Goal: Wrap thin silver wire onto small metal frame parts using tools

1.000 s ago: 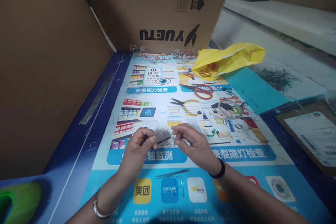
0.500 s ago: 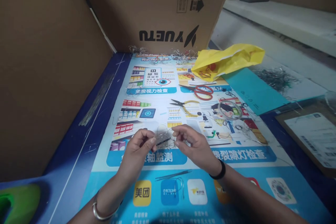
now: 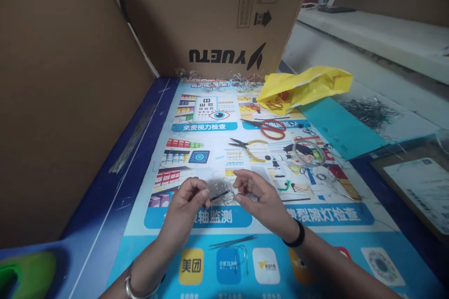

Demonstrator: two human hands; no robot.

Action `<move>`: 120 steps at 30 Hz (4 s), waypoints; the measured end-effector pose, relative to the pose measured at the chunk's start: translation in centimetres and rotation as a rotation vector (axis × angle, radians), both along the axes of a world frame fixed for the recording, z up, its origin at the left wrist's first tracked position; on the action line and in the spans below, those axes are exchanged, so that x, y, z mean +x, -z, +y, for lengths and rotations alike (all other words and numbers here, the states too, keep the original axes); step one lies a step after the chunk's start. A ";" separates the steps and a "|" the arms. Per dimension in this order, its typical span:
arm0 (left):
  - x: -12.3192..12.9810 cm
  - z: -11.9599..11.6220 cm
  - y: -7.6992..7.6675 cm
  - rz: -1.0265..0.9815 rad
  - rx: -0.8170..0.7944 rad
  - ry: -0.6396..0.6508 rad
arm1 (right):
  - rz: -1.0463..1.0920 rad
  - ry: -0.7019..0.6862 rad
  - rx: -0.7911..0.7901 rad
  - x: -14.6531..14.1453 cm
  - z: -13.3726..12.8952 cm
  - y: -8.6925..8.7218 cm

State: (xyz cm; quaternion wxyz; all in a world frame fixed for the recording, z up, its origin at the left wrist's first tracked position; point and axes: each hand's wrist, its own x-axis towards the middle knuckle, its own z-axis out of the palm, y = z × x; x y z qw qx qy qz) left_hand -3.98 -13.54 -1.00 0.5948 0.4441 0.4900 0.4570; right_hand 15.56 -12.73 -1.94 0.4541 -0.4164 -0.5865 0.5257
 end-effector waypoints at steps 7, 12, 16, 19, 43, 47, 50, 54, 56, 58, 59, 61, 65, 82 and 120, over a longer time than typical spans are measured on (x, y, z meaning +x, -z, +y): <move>0.0 0.1 -0.2 0.001 0.011 -0.001 | -0.143 0.047 0.067 1.0 0.3 -0.9; -0.1 0.2 -0.2 0.011 0.039 0.011 | -0.603 0.173 0.297 2.8 2.0 -1.6; -0.3 0.2 -0.3 0.027 0.046 0.012 | -1.082 0.134 0.476 3.8 3.7 -1.7; -0.4 0.2 -0.5 0.038 0.067 0.026 | -1.336 0.137 0.465 4.0 4.9 -1.6; -0.5 0.8 -0.7 -0.031 -0.028 -0.049 | -1.612 -0.001 0.602 3.4 10.3 -0.5; -0.5 0.8 -0.8 -0.031 -0.040 -0.056 | -1.543 0.024 0.490 3.1 10.4 -0.9; -0.5 0.8 -0.9 -0.018 -0.036 -0.044 | -1.329 -0.033 0.394 3.1 9.5 -2.0; -0.6 0.8 -0.9 -0.001 -0.019 -0.036 | -0.999 -0.197 0.176 3.4 6.9 -4.4; -0.6 0.8 -0.8 0.011 -0.006 -0.033 | -0.887 -0.279 0.132 3.6 5.6 -5.4; -0.6 0.8 -0.7 0.019 0.002 -0.032 | -0.817 -0.319 0.119 4.0 4.4 -5.9; -0.6 0.8 -0.7 0.023 0.002 -0.032 | -0.781 -0.342 0.124 4.2 4.0 -6.0; -0.6 0.8 -0.7 0.024 -0.001 -0.033 | -0.742 -0.370 0.138 4.7 3.2 -6.1; -0.5 0.8 -0.8 0.028 0.007 -0.041 | -0.776 -0.369 0.146 5.1 2.6 -6.1; -0.6 0.4 -0.6 0.151 0.103 0.000 | -0.918 -0.277 0.220 3.8 2.4 -5.0; -0.7 0.6 -0.7 0.193 -0.095 0.155 | -0.961 -0.275 0.242 4.0 2.0 -3.5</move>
